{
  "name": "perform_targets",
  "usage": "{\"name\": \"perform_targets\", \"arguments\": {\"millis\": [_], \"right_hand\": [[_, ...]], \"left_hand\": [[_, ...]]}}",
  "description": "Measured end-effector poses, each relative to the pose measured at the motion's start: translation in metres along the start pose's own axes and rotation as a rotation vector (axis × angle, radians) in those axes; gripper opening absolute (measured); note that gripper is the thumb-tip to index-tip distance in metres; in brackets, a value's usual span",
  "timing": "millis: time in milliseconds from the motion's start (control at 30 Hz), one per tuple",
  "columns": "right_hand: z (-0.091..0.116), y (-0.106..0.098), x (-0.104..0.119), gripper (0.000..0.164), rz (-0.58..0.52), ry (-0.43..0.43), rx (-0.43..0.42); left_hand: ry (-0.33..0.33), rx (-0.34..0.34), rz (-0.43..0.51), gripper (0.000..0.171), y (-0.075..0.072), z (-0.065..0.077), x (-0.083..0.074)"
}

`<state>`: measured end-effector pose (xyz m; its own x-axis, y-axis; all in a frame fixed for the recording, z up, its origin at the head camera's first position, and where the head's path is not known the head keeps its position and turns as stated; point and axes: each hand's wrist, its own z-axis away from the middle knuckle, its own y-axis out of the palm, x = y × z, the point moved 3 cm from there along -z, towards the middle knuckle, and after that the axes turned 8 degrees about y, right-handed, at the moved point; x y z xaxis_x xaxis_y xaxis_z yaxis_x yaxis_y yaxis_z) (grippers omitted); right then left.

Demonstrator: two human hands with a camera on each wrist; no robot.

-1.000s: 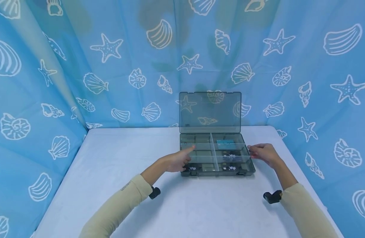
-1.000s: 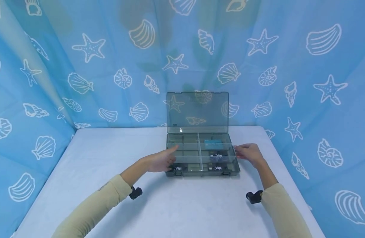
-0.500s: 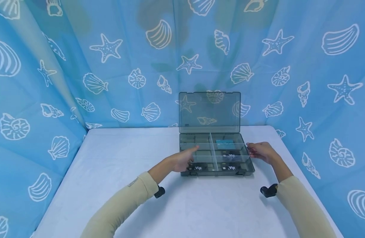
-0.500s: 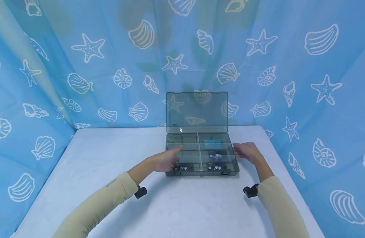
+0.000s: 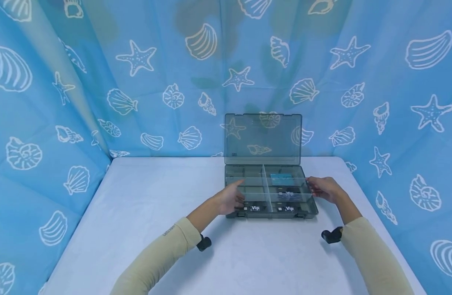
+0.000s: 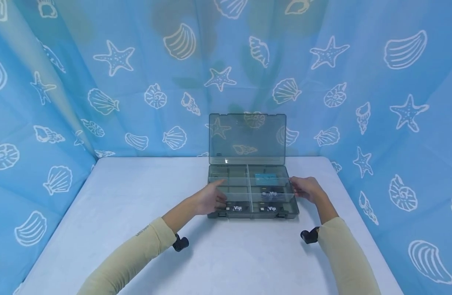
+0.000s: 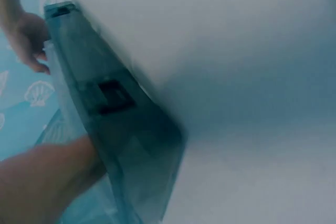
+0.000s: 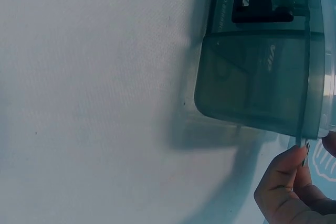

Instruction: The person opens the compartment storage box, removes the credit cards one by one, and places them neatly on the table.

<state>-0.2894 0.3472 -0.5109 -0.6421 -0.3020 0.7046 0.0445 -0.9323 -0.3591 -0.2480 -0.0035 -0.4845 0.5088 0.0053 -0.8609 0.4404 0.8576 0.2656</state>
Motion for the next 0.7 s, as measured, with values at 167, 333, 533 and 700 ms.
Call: {"name": "perform_targets", "arguments": {"millis": [167,333,533,700], "right_hand": [[-0.0039,0.0002,-0.0022,0.043,0.019,-0.022,-0.012],[-0.0068,0.0011,-0.0044,0.048,0.030,-0.010,-0.024],[-0.0065,0.0025,-0.0018,0.050,0.025,-0.021,-0.015],[-0.0048,0.0010,-0.0030,0.054,0.003,0.005,-0.041]], "left_hand": [[0.002,-0.061,0.094,0.097,0.0013,-0.0007,0.0018],[-0.013,-0.095,0.152,0.096,0.0038,-0.0011,0.0030],[0.006,-0.120,0.146,0.094,0.0058,-0.0010,0.0011],[0.001,-0.146,0.208,0.093,0.0021,-0.0056,0.0076]]}}
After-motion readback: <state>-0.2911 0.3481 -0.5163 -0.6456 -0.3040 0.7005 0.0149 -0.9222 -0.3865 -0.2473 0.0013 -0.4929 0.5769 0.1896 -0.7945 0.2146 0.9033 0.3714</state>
